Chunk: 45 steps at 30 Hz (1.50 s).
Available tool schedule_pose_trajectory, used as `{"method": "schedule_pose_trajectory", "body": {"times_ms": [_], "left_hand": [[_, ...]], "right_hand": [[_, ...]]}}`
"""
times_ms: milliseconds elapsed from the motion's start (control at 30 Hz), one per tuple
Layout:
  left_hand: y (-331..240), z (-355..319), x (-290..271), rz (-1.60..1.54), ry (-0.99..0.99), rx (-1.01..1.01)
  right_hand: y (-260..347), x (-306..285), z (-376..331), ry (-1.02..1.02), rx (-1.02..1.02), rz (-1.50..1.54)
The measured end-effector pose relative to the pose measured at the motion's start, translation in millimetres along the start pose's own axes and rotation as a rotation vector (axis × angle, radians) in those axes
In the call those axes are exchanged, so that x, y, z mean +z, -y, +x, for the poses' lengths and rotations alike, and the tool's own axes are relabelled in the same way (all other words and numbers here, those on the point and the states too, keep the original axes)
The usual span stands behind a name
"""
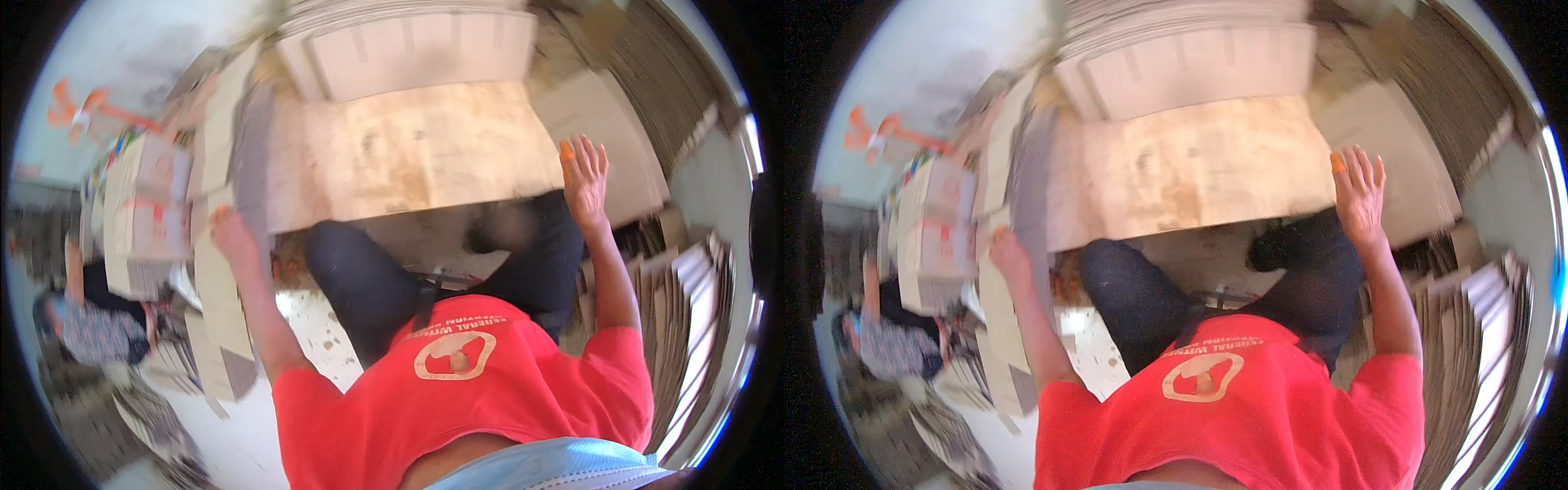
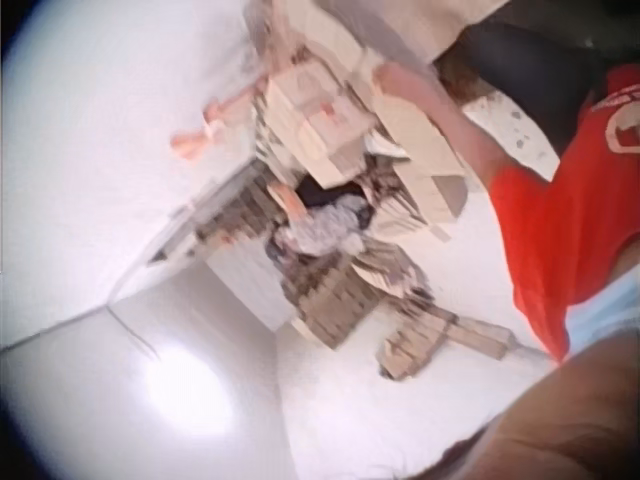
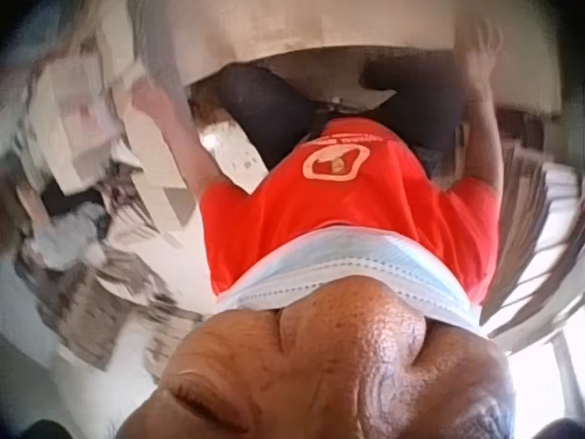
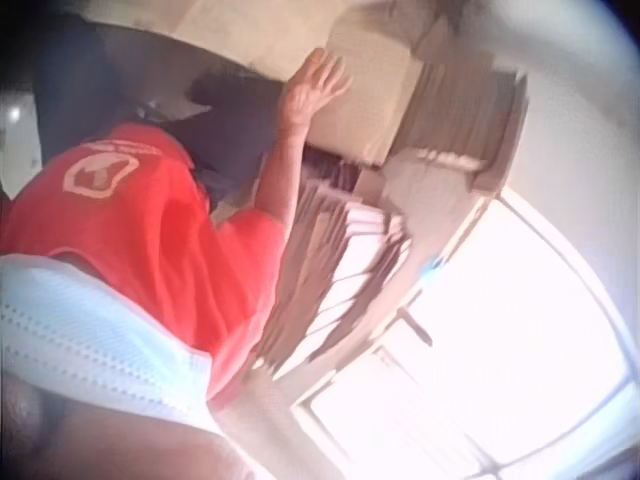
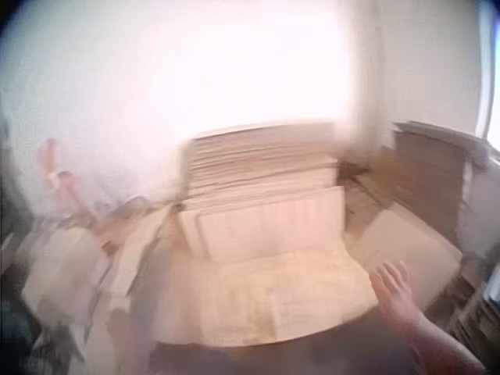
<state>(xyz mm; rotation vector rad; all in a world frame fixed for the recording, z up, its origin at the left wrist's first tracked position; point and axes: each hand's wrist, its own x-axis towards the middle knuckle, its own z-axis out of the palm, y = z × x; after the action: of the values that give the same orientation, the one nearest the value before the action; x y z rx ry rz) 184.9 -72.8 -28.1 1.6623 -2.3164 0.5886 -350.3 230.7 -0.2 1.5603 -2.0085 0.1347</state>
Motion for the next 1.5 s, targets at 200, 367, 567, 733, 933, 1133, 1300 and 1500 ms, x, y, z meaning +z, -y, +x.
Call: {"method": "schedule_pose_trajectory", "body": {"times_ms": [200, 367, 567, 733, 933, 1133, 1300, 1500], "left_hand": [[4, -1, 55, 0.044, 0.317, -0.088], [-45, 17, 33, -0.145, 0.200, -0.039], [-113, 37, 20, -0.344, 0.192, 0.129], [-165, 57, 6, -0.447, 0.213, 0.217], [-219, 79, -6, -0.604, 0.201, 0.244], [-283, 118, -13, -0.803, 0.241, 0.343], [-321, 155, -7, -0.879, 0.211, 0.389], [-385, 214, -17, -0.814, -0.059, 0.542]], "right_hand": [[-110, 22, -60, 0.047, 0.310, -0.143], [-161, 28, -62, 0.285, 0.576, -0.255], [-196, 63, -61, 0.508, 0.717, -0.217], [-244, 88, -77, 0.552, 0.755, 0.071], [-222, 74, -65, 0.372, 0.678, -0.027], [-268, 77, -78, 0.406, 0.792, 0.341], [-282, 36, -55, 0.266, 0.865, 0.458], [-235, -12, 21, -0.085, 0.915, 1.052]]}}
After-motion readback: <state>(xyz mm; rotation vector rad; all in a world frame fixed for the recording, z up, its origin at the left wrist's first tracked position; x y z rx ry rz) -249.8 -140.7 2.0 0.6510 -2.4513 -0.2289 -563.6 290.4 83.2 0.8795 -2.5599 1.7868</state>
